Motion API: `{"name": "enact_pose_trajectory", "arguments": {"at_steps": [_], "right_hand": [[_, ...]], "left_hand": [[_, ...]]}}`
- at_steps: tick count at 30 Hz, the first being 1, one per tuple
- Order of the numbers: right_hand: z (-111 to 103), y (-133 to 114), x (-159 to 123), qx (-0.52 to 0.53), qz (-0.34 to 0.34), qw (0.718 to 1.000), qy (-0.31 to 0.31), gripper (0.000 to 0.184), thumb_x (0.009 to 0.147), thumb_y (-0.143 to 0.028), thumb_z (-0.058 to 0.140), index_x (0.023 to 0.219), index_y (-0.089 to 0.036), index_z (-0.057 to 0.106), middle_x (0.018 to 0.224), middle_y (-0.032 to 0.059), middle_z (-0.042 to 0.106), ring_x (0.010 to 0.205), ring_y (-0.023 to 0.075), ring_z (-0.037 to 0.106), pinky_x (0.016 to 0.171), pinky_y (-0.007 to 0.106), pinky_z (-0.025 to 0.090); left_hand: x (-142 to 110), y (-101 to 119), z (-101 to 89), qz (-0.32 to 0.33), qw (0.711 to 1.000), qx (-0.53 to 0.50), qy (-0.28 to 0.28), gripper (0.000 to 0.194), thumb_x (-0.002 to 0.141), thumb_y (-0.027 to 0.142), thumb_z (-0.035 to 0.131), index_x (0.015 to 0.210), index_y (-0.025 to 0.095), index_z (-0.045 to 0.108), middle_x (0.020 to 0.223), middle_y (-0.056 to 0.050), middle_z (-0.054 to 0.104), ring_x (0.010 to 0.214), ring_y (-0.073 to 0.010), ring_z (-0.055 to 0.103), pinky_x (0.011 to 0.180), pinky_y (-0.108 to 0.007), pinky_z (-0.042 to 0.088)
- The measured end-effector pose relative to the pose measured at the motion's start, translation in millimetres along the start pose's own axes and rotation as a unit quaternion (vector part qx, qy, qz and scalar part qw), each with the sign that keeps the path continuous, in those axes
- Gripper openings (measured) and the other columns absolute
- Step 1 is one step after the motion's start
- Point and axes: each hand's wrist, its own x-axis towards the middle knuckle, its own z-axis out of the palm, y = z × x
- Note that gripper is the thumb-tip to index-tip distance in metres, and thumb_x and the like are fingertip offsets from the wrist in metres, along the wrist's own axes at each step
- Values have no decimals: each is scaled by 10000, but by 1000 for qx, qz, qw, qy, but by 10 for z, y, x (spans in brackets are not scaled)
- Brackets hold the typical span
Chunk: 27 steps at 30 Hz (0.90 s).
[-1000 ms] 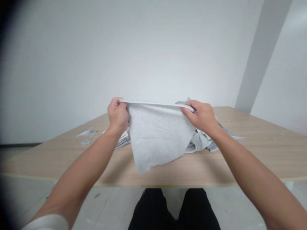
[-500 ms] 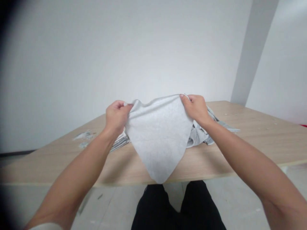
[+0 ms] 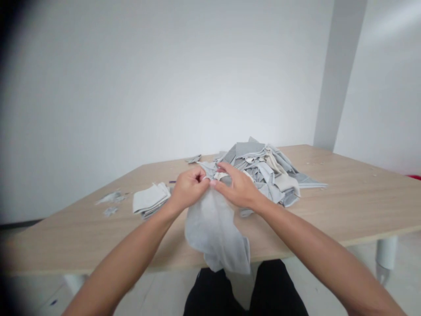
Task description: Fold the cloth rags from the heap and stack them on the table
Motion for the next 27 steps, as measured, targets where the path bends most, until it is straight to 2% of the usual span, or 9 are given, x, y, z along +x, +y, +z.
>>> {"name": "enact_pose_trajectory", "arguments": {"at_steps": [2, 4, 8, 13, 15, 21, 24, 27], "right_hand": [[150, -67, -28, 49, -21, 998, -16, 449, 840, -407, 563, 1226, -183, 513, 1190, 89, 611, 1083, 216, 569, 926, 331, 408], [250, -65, -60, 67, -2, 998, -10, 284, 884, -362, 481, 1080, -179, 574, 1053, 66, 648, 989, 193, 589, 872, 307, 420], [280, 5, -117, -25, 75, 997, 0, 231, 909, -274, 369, 793, -189, 550, 770, 36, 608, 765, 179, 562, 707, 278, 395], [212, -17, -117, -133, 78, 988, 3, 221, 923, -269, 330, 783, -207, 490, 723, 41, 563, 707, 194, 526, 643, 284, 338], [184, -25, -92, -151, 83, 985, 23, 226, 927, -278, 318, 788, -210, 482, 729, 50, 560, 712, 201, 525, 636, 287, 329], [-14, 26, 38, -169, 91, 978, 80, 241, 911, -294, 339, 731, -213, 477, 703, 46, 565, 685, 200, 519, 624, 286, 321], [-153, 45, 132, -153, 107, 977, 101, 239, 890, -289, 365, 724, -201, 512, 712, 42, 591, 699, 191, 531, 643, 276, 349], [-271, 32, 242, -144, 123, 974, 128, 255, 875, -283, 372, 706, -186, 537, 703, 40, 603, 706, 191, 544, 665, 279, 375]], "left_hand": [[-46, 46, 101, 13, 999, -2, -43, 104, 704, 191, 508, 616, 188, 453, 579, 39, 503, 565, -107, 446, 527, -220, 305], [-84, 68, 175, 18, 998, 1, -68, 89, 716, 177, 501, 633, 188, 471, 601, 32, 528, 583, -111, 464, 536, -221, 311], [-133, 76, 240, -3, 997, 17, -78, 148, 771, 224, 510, 631, 190, 480, 578, 33, 502, 573, -114, 459, 537, -224, 314], [-174, 105, 267, -29, 995, -54, -75, 96, 779, 262, 536, 728, 193, 493, 640, 30, 517, 603, -116, 475, 551, -222, 354], [-200, 124, 259, -44, 989, -97, -98, 82, 755, 246, 556, 776, 193, 496, 671, 30, 527, 614, -118, 486, 551, -222, 374], [-346, 121, 111, -41, 970, -112, -213, 69, 735, 218, 552, 793, 179, 555, 757, 6, 585, 701, -153, 539, 601, -248, 424], [-401, 70, 10, -65, 964, -116, -231, 112, 741, 223, 542, 832, 172, 584, 798, 2, 613, 737, -163, 559, 617, -246, 432], [-431, 16, -58, -92, 964, -113, -224, 130, 737, 235, 545, 825, 155, 596, 794, -5, 622, 741, -166, 564, 617, -240, 430]]}}
